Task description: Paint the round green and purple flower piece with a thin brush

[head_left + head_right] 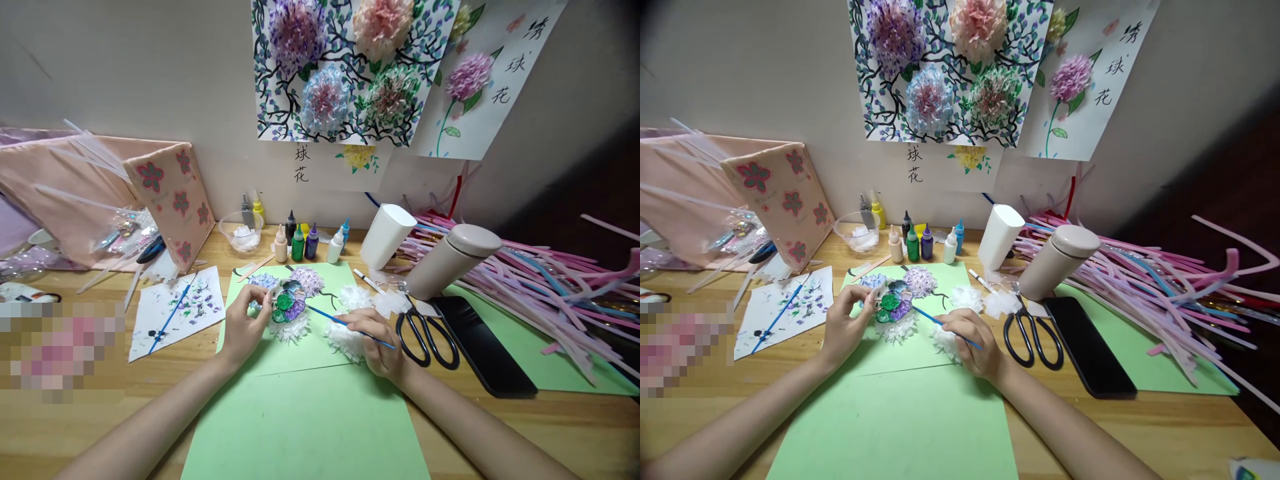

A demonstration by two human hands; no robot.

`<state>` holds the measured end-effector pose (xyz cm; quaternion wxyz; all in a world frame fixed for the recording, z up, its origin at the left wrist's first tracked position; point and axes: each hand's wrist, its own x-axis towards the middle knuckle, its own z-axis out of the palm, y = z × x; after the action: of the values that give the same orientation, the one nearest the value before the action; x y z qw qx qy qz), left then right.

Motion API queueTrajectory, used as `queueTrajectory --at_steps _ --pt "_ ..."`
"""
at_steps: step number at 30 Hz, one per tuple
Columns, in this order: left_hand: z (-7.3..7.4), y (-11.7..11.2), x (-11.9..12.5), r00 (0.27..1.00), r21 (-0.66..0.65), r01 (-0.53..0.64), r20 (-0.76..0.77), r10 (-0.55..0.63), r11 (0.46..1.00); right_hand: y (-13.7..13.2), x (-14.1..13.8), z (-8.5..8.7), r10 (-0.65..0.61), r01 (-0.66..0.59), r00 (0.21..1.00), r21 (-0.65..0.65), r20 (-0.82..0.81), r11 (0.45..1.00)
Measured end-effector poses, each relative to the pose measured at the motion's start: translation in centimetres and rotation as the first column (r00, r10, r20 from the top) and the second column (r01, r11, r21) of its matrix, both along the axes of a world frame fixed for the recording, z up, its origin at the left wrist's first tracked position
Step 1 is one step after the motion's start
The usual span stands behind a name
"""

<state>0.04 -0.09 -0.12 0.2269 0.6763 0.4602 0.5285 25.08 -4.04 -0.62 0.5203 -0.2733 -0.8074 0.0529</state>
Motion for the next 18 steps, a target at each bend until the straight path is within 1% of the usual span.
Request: queueTrajectory --at_steps 5,12,18 --pt "-0.11 0.12 -0.13 1.0 0.004 -0.006 -0.011 0.006 1.0 -0.01 -0.14 0.08 -0.022 0.022 1.0 0.012 0.013 1.0" --pt "0.02 0.05 0.02 1.0 0.004 -0.014 -0.021 0.014 1.0 0.0 -0.09 0.22 -0.006 0.001 0.999 0.08 0.052 0.997" --pt "-0.05 0.01 -0.09 1.0 -0.008 -0.005 -0.019 0.005 1.0 0.05 0.05 0.1 -0.006 0.001 0.998 0.068 0.062 0.998"
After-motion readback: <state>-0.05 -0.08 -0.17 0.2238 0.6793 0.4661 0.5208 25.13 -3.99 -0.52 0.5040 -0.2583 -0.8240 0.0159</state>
